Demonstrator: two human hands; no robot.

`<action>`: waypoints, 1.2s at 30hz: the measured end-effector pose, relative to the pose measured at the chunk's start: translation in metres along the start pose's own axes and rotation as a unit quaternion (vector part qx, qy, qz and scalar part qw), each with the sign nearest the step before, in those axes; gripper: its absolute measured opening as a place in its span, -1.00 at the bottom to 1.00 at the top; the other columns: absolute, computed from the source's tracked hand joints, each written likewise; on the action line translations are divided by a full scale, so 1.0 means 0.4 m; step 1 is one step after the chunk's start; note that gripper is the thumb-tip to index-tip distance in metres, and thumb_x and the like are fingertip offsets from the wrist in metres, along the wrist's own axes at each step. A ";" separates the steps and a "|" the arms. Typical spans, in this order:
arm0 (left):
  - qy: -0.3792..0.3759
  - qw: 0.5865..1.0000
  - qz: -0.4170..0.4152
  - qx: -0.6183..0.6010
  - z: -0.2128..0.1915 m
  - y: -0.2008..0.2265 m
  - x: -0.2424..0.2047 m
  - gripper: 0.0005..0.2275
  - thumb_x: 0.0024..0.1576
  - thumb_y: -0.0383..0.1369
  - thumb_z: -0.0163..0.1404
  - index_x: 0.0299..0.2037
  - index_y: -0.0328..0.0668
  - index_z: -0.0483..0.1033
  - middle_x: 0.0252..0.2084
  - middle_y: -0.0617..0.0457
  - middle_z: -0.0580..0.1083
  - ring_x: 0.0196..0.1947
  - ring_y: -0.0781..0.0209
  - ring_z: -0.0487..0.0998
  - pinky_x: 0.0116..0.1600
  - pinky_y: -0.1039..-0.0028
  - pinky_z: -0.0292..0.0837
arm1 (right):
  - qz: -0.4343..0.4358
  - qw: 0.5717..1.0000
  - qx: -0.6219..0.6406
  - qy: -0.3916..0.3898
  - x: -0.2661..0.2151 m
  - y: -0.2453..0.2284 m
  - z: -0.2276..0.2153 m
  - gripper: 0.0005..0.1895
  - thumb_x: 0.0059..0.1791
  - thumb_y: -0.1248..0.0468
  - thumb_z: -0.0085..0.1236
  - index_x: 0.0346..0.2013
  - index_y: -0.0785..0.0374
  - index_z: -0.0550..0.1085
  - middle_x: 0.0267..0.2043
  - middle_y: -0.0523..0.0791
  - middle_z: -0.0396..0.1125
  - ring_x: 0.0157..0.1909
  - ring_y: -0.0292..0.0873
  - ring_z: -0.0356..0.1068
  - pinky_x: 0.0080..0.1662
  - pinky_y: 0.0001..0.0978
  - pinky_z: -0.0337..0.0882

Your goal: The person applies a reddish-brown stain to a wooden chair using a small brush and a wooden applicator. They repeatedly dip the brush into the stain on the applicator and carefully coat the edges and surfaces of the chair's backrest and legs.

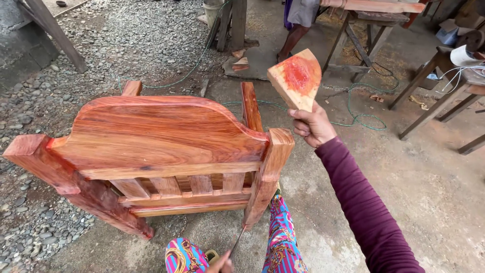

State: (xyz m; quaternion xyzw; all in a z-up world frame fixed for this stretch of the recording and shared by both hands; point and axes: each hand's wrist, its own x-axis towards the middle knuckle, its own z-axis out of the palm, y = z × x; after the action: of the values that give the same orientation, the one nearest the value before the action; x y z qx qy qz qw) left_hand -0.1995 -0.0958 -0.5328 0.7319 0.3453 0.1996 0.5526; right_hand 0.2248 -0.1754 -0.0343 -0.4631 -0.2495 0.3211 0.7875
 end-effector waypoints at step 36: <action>0.150 0.828 0.395 0.369 -0.256 1.097 0.200 -0.42 -0.23 -0.49 0.18 0.13 -0.12 0.53 -0.25 -0.08 0.45 -0.23 -0.09 0.51 -0.16 0.10 0.44 | -0.121 0.980 -0.111 0.114 0.092 0.037 0.021 -0.44 -0.13 0.60 -0.01 0.16 0.31 0.26 -0.23 -0.01 0.49 -0.45 -0.30 0.35 -0.41 -0.50 0.34</action>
State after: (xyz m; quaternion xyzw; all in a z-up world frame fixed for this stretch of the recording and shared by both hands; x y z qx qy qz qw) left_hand -0.0890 -0.0352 -0.0926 0.9162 0.1531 0.3659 0.0568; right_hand 0.2394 -0.1382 -0.0400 -0.5473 -0.2467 0.1386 0.7876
